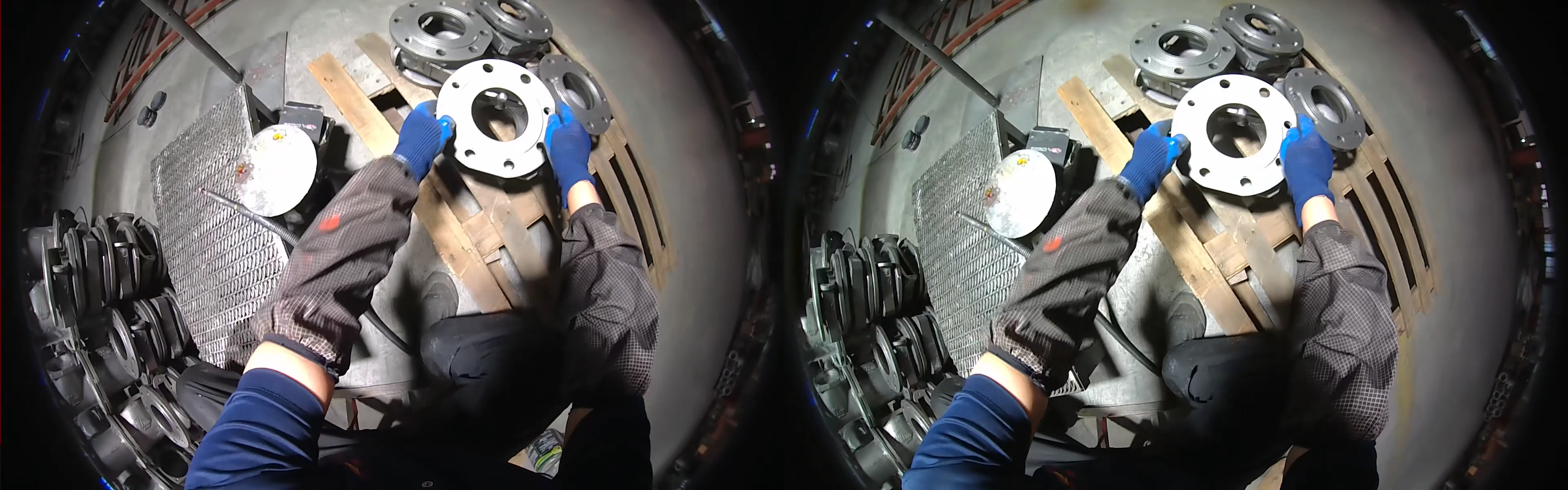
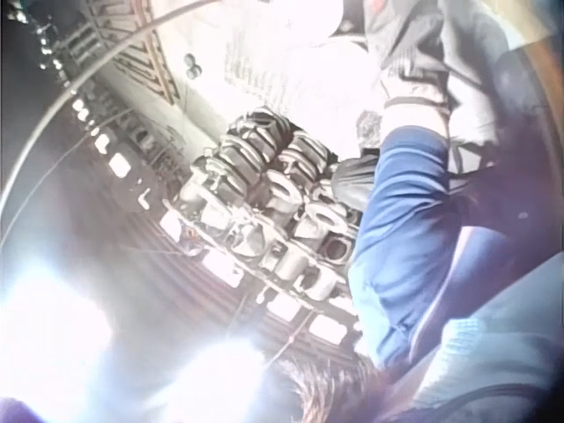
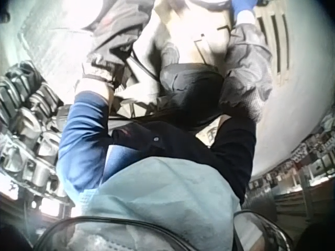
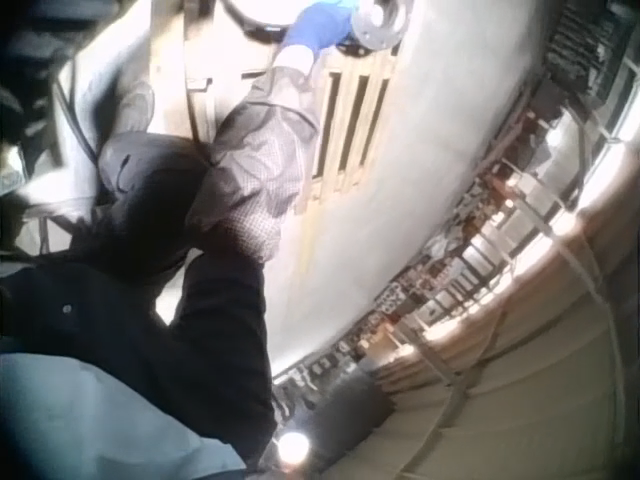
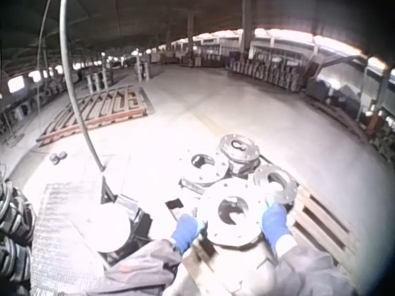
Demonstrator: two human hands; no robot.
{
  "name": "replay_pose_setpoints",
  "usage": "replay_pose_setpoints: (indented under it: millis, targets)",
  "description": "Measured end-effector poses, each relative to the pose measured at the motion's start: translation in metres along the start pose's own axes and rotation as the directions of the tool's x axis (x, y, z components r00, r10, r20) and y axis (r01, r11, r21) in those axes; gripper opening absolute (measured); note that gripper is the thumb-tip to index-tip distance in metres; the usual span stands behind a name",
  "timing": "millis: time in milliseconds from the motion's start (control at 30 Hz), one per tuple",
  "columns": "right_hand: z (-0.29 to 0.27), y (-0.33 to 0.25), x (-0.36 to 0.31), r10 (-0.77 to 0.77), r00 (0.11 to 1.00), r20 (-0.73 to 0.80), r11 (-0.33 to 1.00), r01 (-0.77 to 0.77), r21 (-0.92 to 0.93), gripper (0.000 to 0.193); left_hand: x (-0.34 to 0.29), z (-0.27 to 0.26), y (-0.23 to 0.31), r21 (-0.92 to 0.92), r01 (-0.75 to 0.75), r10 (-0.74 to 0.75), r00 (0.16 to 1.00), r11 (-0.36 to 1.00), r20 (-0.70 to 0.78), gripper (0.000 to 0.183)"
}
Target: The person cleans the inner surfaces of metal flanges using a handheld tool, handling the pieces one at a time and placing them onto a wooden pallet.
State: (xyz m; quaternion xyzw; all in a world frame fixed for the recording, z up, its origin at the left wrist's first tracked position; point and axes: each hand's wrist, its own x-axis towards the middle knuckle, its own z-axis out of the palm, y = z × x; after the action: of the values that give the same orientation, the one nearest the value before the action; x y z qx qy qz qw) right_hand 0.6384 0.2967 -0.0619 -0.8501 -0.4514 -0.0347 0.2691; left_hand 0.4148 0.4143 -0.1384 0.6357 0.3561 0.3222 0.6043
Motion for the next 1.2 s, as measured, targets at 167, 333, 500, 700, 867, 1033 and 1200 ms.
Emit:
replay_pose_setpoints:
  millis: [167,333,500,700,867,1033,1200]
  targets:
    - [0.022,-0.010,-0.029,0.186,0.979,0.086,0.982,-0.184,-0.039,0.038,0.007,-0.001,0.024,0.460,0.146,-0.089,0.986,0.876,-0.144,0.042]
    - [0.030,0.005,-0.050,0.299,0.954,0.013,0.950,-0.299,0.089,0.045,-0.039,0.016,0.052,0.425,0.276,-0.223,0.960,0.862,-0.170,0.075]
    - [0.029,-0.043,-0.049,0.442,0.867,0.233,0.732,-0.498,0.465,0.042,-0.045,0.016,0.024,0.047,0.368,-0.357,0.920,0.928,-0.161,0.099]
    - [0.017,-0.015,-0.062,0.437,0.855,0.278,0.297,-0.429,0.853,0.029,-0.038,0.041,0.081,0.703,-0.013,0.253,0.938,0.711,-0.238,0.068]
    - [0.006,0.003,-0.053,0.362,0.767,0.529,0.260,-0.628,0.733,0.042,-0.027,0.046,0.089,0.802,-0.429,0.309,0.896,0.417,0.318,0.080]
    - [0.006,0.065,0.005,0.569,0.716,0.404,0.174,-0.585,0.792,0.057,0.000,0.062,0.074,0.810,-0.511,0.199,0.859,0.288,0.472,0.087]
    - [0.039,0.122,0.061,0.345,0.798,0.494,-0.138,-0.477,0.868,0.040,0.000,0.072,0.067,0.755,-0.546,0.287,0.836,0.362,0.467,0.076]
